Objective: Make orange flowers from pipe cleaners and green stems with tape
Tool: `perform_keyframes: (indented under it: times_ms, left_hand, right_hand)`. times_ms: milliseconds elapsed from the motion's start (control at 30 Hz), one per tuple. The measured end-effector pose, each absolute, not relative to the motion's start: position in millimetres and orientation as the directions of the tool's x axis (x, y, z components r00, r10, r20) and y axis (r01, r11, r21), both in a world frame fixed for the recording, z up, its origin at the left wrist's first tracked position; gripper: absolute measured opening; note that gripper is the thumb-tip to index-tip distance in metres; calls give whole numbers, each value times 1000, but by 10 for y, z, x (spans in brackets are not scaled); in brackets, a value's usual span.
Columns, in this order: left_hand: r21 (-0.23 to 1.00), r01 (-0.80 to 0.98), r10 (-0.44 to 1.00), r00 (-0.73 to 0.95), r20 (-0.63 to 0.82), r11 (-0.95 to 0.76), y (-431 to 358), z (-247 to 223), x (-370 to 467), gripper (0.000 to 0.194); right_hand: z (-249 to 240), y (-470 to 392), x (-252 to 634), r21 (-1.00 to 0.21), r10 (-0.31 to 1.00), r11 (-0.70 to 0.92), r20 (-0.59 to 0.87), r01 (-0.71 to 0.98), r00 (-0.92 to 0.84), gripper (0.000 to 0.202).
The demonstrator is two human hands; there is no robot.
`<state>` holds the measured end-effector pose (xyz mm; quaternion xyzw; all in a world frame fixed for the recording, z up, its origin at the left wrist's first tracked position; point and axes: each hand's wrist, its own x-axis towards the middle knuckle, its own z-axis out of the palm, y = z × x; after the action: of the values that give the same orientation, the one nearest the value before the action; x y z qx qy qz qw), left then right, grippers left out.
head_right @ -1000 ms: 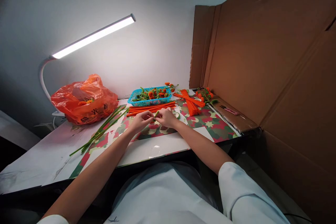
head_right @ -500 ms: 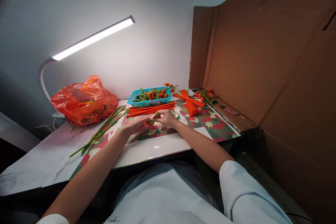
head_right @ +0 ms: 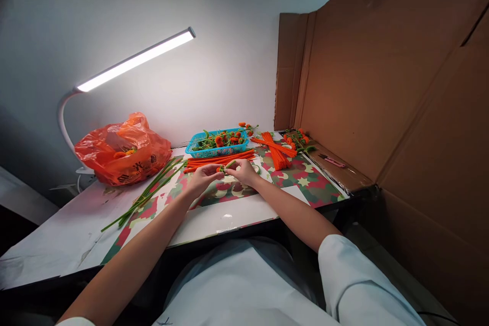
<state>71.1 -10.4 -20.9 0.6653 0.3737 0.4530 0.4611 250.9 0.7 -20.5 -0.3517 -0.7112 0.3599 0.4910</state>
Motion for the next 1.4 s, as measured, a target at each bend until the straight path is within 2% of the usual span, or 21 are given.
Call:
perform_keyframes:
  times_ms: [167, 300, 367, 433, 567, 633, 733, 833, 900, 967, 1100, 1167, 1233, 1400]
  left_hand:
    - [989, -7, 928, 346, 139, -146, -111, -175, 704, 38]
    - [994, -100, 916, 401, 0, 44, -139, -143, 748, 43]
    - [991, -108, 918, 394, -34, 83, -164, -134, 772, 44]
    - [996, -88, 928, 373, 2, 33, -189, -133, 785, 44]
    - [974, 17, 923, 323, 207, -225, -197, -152, 783, 49]
    - [965, 49, 925, 299, 232, -258, -177, -162, 777, 44]
    - [990, 21, 938, 323, 123, -137, -145, -159, 769, 40]
    - [999, -18, 924, 380, -39, 50, -147, -136, 766, 44]
    - [994, -7, 912, 397, -100, 112, -171, -120, 771, 46]
    - [999, 21, 928, 370, -35, 29, -203, -114, 781, 44]
    - [929, 129, 912, 279, 302, -347, -228, -138, 804, 49]
    - [911, 150, 905, 257, 340, -385, -208, -150, 805, 46]
    - [943, 115, 924, 268, 274, -313, -177, -153, 796, 43]
    - [998, 19, 924, 378, -55, 52, -149, -134, 773, 48]
  right_hand:
    - [-203, -2, 2493, -878, 843, 477, 442, 45, -308, 26]
    - [-197, -21, 2483, -826, 810, 554, 504, 108, -302, 25]
    - [-204, -21, 2479, -802, 806, 576, 525, 157, -275, 25]
    - [-221, -7, 2477, -797, 813, 574, 527, 188, -248, 24]
    - [-262, 32, 2480, -808, 834, 548, 505, 216, -223, 22]
    - [-271, 36, 2481, -805, 835, 547, 509, 228, -209, 22]
    - [-264, 18, 2483, -774, 808, 590, 561, 230, -181, 21]
    - [-250, -8, 2489, -737, 767, 641, 611, 214, -194, 18]
    - [-246, -16, 2493, -733, 763, 647, 612, 213, -209, 17]
    - [-252, -12, 2497, -736, 775, 631, 596, 245, -208, 17]
    - [-277, 18, 2493, -766, 833, 550, 529, 332, -161, 20]
    - [-284, 24, 2489, -790, 852, 522, 500, 322, -153, 21]
    - [-278, 14, 2485, -794, 843, 537, 512, 284, -164, 21]
    - [-236, -54, 2476, -746, 777, 630, 599, 215, -194, 21]
